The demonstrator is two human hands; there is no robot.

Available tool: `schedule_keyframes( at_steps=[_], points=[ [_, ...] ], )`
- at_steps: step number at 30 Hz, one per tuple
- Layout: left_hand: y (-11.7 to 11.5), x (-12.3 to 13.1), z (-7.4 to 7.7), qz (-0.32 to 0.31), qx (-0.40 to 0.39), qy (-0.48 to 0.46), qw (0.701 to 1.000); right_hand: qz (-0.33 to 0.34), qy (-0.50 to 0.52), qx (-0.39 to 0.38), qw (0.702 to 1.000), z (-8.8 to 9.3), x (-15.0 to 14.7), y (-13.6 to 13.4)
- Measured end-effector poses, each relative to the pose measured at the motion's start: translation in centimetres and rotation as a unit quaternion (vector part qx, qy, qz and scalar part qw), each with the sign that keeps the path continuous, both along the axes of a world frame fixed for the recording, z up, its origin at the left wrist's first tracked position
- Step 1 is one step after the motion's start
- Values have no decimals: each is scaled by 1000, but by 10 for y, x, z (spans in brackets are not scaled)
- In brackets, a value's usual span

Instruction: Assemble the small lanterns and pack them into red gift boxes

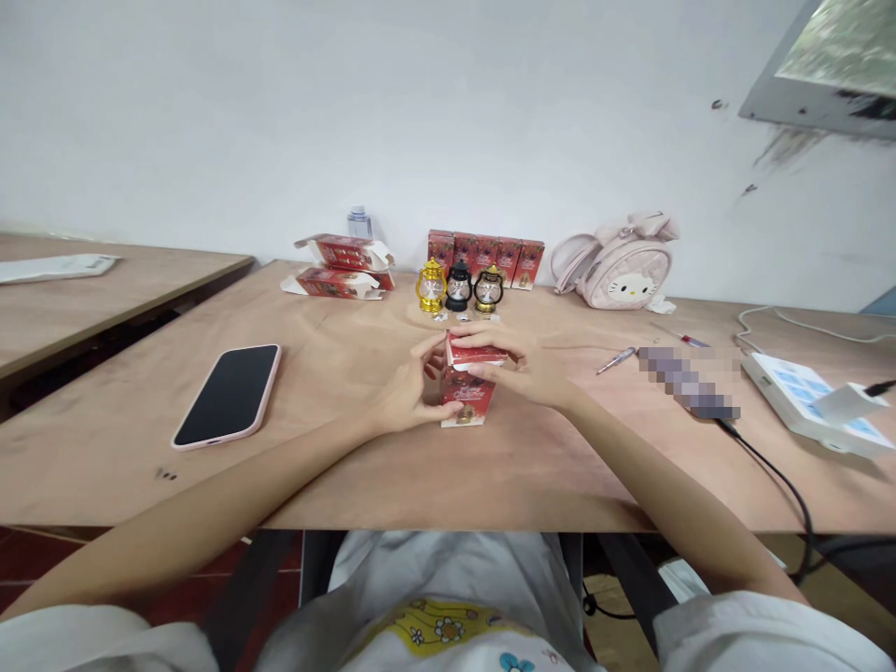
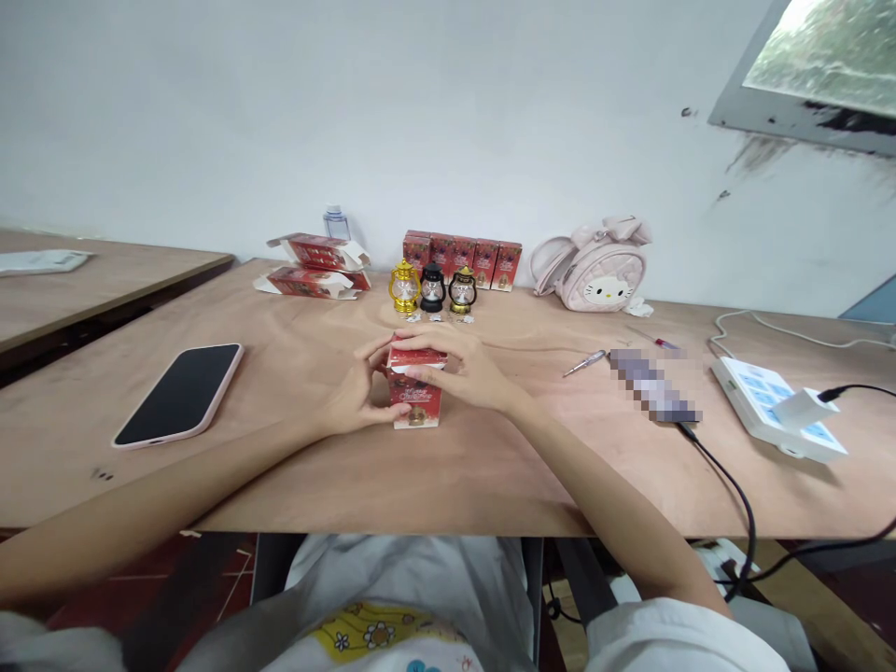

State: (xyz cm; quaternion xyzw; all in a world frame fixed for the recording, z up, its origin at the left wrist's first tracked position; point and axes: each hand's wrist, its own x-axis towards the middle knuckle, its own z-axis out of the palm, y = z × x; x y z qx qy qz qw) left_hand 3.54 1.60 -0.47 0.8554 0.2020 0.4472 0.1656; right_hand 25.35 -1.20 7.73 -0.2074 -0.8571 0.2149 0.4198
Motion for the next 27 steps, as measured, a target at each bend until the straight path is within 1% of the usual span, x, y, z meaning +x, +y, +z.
schedule_keyframes(
  at_steps=[7, 12, 16, 19, 22, 27],
  points=[
    [2, -1, -2, 3, -9, 11, 1000, -15, 4, -9, 1000, 3, -4, 0],
    [3, -1, -3, 5, 0, 10, 1000, -26, -48, 44, 998, 4, -3, -1],
    [1, 1, 0, 1, 11, 10, 1000, -25, -77, 99, 992, 2, 0, 0],
    [-2, 1, 2, 4, 3, 13, 1000, -23, -95, 137, 986, 0, 3, 2],
    [-2, 1, 1, 5, -2, 8, 1000, -30, -121, 156, 980, -3, 5, 3],
    [-1, -1, 1, 10, 16, 18, 1000, -48, -146, 180, 972, -5, 6, 3]
  ],
)
